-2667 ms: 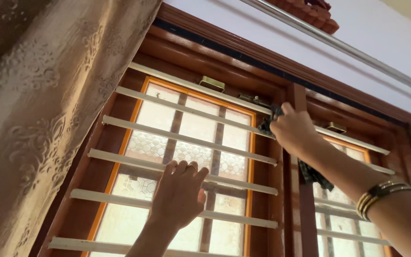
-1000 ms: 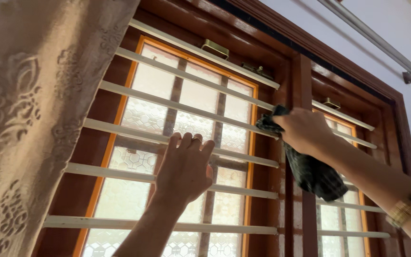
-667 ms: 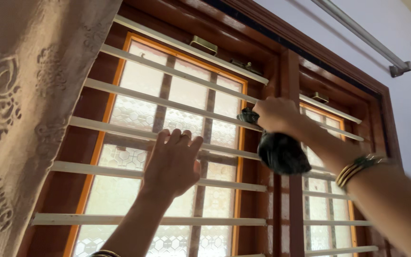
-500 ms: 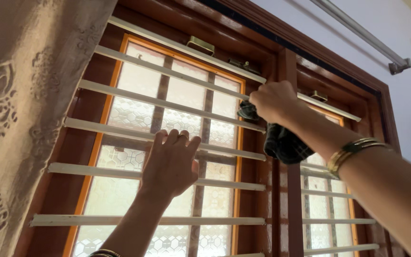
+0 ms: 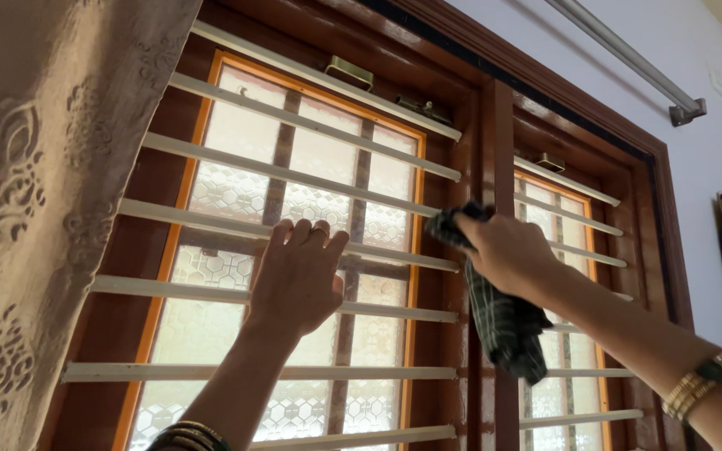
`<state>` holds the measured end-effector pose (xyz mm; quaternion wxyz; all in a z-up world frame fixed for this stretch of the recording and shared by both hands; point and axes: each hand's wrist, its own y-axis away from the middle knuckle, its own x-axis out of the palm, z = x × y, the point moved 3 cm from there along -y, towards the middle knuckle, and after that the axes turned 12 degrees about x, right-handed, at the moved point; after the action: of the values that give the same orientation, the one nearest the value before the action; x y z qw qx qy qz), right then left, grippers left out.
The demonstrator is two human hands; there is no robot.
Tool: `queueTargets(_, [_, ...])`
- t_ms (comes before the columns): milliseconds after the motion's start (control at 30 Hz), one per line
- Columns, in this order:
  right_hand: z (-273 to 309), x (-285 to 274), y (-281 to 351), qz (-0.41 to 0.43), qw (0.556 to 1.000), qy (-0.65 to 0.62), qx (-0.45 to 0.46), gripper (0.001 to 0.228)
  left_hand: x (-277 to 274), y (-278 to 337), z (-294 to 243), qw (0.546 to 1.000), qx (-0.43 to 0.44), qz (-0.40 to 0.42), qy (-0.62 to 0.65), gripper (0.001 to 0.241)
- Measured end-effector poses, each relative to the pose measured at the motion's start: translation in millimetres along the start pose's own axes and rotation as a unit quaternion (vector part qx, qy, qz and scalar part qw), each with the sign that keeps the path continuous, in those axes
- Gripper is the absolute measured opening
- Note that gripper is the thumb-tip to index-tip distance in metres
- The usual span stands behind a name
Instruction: The person wipes the wooden window frame and the horizontal metal bars of a security grille using a dark cloth. They hold the curtain aside with one hand while cleaning the frame and bars with the other, moving systematically across the window surface.
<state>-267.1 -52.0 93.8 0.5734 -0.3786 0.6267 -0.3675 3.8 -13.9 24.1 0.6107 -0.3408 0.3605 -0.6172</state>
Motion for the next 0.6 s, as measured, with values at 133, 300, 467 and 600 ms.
queueTargets(133, [18, 15, -1, -0.054, 0.990, 0.096, -0.083, 0.042, 2, -1, -1, 1.000, 0.000, 0.008, -0.004, 0.051])
queueTargets(300, [39, 9, -18, -0.059, 0.993, 0.095, -0.049, 0.013, 2, 0, -1, 1.000, 0.006, 0.005, -0.014, 0.050])
queueTargets(467, [24, 3, -35, 0.107, 0.990, 0.083, -0.046, 0.010, 4, 1, 1, 1.000, 0.010, 0.022, -0.008, 0.051])
queueTargets(600, [35, 14, -41, -0.047, 0.964, 0.221, -0.142, 0.010, 5, 0, 0, 1.000, 0.004, 0.025, -0.006, 0.049])
